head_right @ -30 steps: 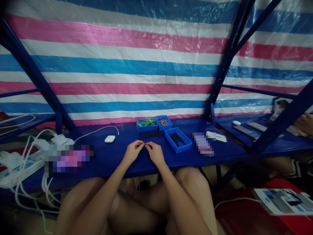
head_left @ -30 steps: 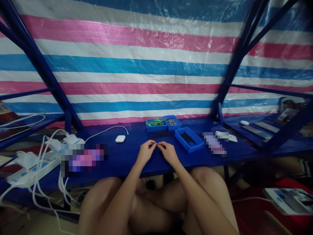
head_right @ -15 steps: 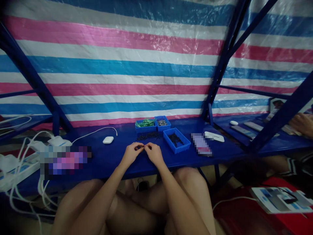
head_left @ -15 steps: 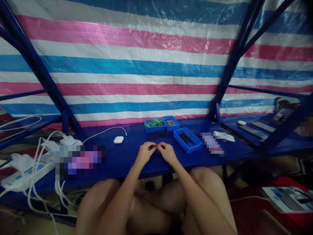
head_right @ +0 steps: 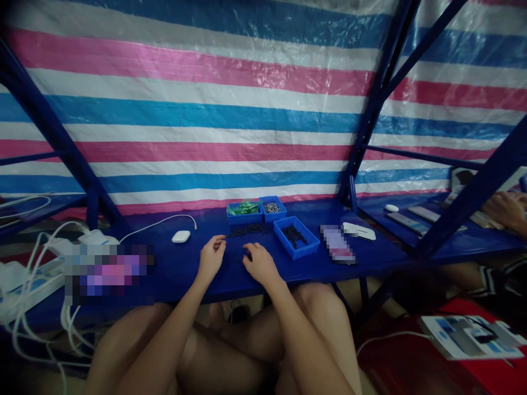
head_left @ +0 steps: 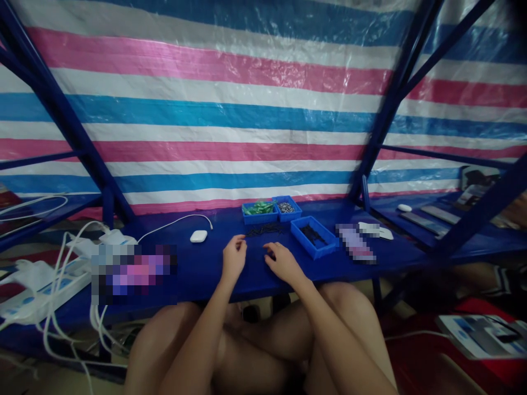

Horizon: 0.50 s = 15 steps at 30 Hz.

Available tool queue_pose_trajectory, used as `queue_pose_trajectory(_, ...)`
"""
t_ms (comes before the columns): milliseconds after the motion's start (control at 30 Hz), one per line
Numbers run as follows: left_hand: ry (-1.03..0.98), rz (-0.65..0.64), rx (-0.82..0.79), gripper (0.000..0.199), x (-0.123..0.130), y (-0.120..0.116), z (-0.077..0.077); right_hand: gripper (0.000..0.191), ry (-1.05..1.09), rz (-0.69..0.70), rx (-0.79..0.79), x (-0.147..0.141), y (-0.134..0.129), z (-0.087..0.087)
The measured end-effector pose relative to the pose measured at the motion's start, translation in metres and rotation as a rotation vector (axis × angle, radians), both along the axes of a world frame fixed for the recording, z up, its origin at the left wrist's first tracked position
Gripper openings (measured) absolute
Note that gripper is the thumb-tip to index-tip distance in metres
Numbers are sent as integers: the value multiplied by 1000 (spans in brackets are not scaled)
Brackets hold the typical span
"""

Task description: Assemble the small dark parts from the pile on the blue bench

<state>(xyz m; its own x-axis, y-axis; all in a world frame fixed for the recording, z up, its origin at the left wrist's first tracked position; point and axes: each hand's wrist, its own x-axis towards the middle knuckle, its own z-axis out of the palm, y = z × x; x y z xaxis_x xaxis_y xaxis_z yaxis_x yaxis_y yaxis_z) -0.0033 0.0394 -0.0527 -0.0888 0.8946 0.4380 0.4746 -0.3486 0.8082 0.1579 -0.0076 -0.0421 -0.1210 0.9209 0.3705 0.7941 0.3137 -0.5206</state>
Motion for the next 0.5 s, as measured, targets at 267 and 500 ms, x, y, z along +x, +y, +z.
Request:
queue_pose_trajectory(267, -10, 22, -25, 20, -1, -1, 1, 25, -206, 159, 18, -20, -7, 2)
queue_pose_trajectory(500, -23, 204, -26, 24, -19, 2, 4, 25, -406, 306, 77, -34, -10, 8)
